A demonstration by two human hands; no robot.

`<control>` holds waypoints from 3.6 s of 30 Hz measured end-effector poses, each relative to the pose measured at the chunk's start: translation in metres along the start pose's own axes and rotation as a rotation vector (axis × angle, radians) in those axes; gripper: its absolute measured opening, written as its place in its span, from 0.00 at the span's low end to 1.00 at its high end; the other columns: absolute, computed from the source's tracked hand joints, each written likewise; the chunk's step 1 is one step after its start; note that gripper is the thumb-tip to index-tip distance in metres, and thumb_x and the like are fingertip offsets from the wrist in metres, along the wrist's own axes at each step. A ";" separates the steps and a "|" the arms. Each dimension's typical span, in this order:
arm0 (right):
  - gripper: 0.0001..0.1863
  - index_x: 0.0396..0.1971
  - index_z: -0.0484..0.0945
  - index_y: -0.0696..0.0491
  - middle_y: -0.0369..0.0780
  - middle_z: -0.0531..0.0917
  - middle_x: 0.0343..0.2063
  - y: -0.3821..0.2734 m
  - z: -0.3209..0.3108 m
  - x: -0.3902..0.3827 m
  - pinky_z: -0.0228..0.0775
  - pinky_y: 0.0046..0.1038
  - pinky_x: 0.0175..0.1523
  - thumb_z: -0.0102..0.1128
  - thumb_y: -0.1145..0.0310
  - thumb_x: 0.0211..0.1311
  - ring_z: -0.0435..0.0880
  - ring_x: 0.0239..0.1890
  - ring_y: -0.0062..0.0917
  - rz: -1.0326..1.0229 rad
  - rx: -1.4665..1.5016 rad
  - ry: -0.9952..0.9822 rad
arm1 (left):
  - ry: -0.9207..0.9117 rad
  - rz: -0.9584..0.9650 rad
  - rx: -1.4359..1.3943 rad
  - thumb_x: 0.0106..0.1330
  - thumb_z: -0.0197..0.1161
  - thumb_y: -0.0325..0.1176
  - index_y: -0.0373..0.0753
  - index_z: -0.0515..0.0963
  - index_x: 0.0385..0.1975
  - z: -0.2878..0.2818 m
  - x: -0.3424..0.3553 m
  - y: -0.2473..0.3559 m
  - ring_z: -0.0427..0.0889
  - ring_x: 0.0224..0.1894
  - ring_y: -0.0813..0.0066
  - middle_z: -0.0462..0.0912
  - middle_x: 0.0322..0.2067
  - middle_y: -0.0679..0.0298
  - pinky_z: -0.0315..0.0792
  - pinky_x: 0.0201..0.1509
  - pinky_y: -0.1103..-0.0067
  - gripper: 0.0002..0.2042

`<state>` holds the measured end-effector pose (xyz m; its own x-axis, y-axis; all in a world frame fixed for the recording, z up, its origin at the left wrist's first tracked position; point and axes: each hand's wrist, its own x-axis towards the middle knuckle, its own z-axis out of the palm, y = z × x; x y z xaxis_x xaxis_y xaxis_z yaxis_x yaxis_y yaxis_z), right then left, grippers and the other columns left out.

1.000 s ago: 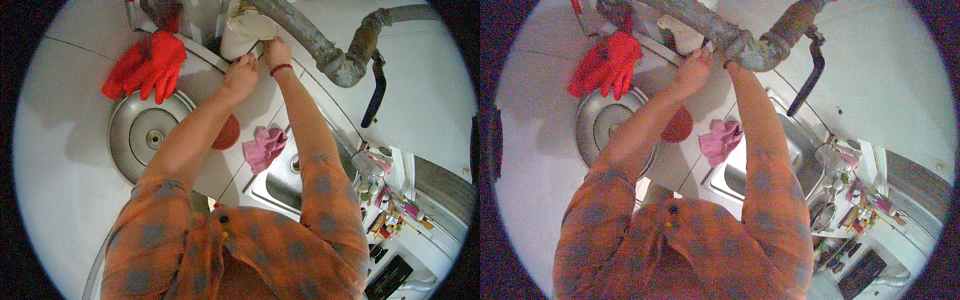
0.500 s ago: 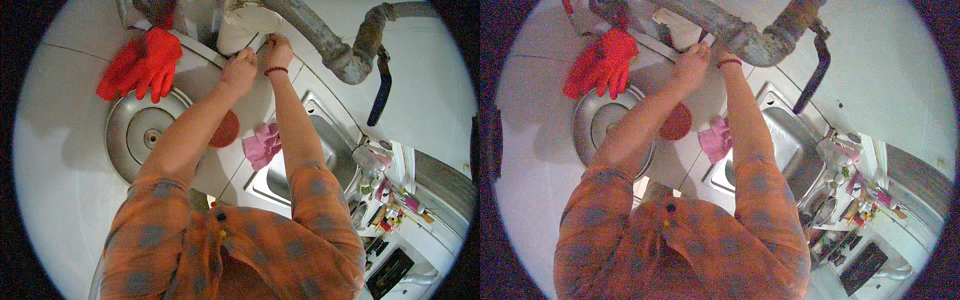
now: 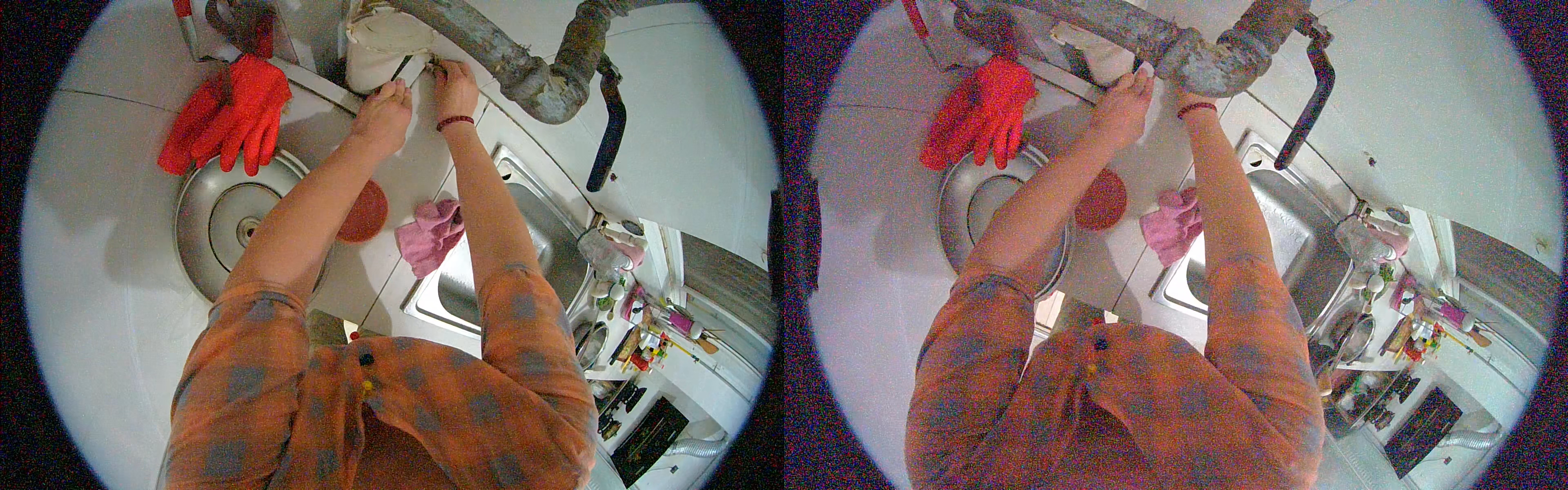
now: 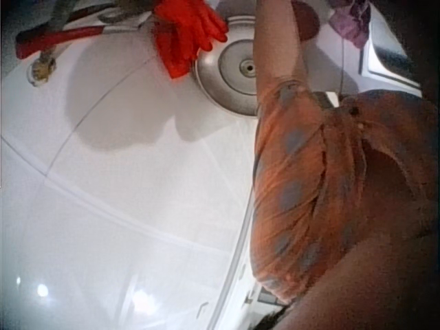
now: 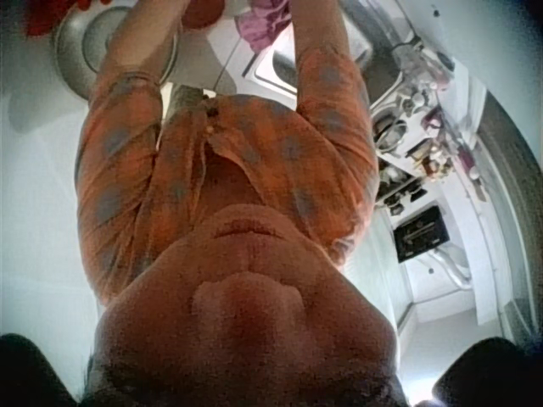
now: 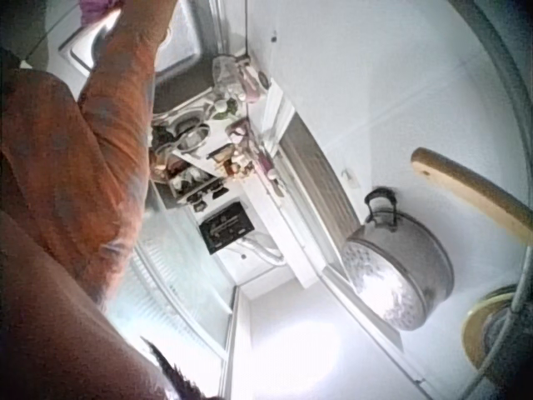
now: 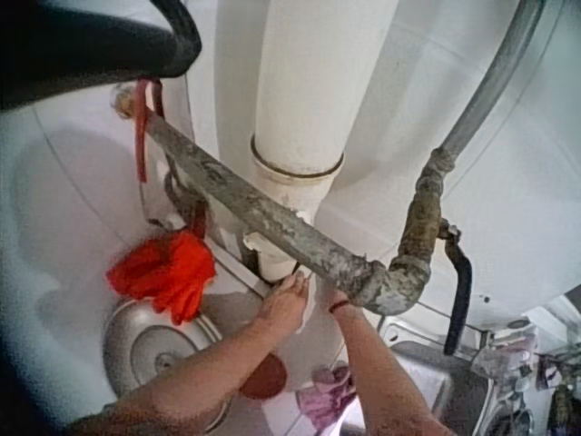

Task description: The person cleans and adjusts sink drainage pipes using a pink cloth, a red wrench, and their hands. They wipe the pipe connections, use the wrench to tighten a fitting, and rinse their hands and the cloth in the sink.

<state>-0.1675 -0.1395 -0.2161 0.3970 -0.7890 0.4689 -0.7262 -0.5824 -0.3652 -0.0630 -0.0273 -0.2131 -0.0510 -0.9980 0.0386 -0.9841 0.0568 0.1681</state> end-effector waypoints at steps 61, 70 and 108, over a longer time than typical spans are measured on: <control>0.08 0.29 0.76 0.53 0.45 0.77 0.30 0.012 -0.016 -0.055 0.68 0.37 0.40 0.52 0.74 0.46 0.74 0.36 0.40 -0.209 0.096 -0.371 | -0.076 -0.030 -0.028 0.51 0.52 0.24 0.29 0.63 0.53 -0.007 -0.004 -0.003 0.62 0.57 0.61 0.62 0.57 0.52 0.61 0.58 0.73 0.25; 0.07 0.27 0.77 0.54 0.45 0.77 0.28 -0.001 0.006 -0.019 0.67 0.36 0.40 0.52 0.71 0.47 0.74 0.36 0.41 -0.129 0.088 -0.072 | 0.027 0.012 0.034 0.50 0.53 0.26 0.29 0.66 0.49 0.012 0.004 0.002 0.64 0.54 0.62 0.65 0.54 0.53 0.63 0.56 0.74 0.23; 0.09 0.37 0.74 0.51 0.33 0.79 0.30 0.169 -0.340 -0.352 0.70 0.17 0.31 0.51 0.66 0.59 0.76 0.28 0.16 1.143 1.752 0.401 | 0.026 1.095 -0.172 0.57 0.55 0.39 0.43 0.77 0.28 -0.130 -0.002 0.458 0.74 0.40 0.64 0.78 0.31 0.65 0.70 0.42 0.69 0.08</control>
<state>-0.6211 0.1065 -0.1697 -0.0123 -0.9024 -0.4308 0.7372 0.2829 -0.6136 -0.4913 0.0047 -0.0084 -0.8734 -0.4052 0.2702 -0.3726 0.9132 0.1649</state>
